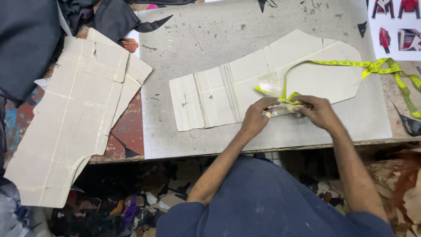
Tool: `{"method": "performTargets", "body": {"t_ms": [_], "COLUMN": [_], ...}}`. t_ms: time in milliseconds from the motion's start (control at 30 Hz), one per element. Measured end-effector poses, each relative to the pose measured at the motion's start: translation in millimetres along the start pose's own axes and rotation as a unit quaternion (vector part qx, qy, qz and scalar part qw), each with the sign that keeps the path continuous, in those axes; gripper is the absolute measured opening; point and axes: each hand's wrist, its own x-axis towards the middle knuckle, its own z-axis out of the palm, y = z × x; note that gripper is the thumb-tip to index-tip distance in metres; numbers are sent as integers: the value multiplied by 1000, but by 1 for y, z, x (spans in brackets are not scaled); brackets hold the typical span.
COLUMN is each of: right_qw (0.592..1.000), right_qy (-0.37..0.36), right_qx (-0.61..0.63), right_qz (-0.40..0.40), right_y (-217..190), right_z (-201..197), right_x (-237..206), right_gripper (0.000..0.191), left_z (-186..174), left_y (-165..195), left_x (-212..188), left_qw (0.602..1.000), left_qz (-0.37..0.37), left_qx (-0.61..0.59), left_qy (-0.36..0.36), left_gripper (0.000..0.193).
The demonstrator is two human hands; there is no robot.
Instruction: The person arranges paper pattern pieces for a jacket on a workbench, marks lines on a large pattern piece with chalk, and measures the pattern with a yellow measuring tape, repositioning the tape to take several measurements. They briefly use scissors and consult a printed reference sheet showing the finished jacket.
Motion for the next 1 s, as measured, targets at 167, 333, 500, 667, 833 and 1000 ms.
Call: {"method": "performTargets", "body": {"t_ms": [167,333,500,667,833,1000], "right_qw": [912,851,946,930,918,898], "right_qy": [185,377,131,-58,-98,-88], "right_qx": [-365,-360,-136,-39,11,-81], "right_qz": [19,-66,-265,-360,-385,-424], "right_y": [67,89,44,-27,-71,-71], "right_z": [-114,-185,-124,-14,64,100], "right_x": [37,74,115,144,162,173], "right_gripper": [50,29,28,31,23,28], "left_z": [-7,3,33,53,58,60], "left_y": [-10,-15,-22,-40,-52,-53], "left_x": [-18,-25,-16,-9,-4,-4], "left_qw": [972,922,891,859,822,812], "left_qz": [7,-92,-148,-158,-173,-173], "left_qx": [209,319,344,403,468,479], "left_qy": [111,200,257,273,274,286], "left_gripper": [36,60,79,105,112,112]}}
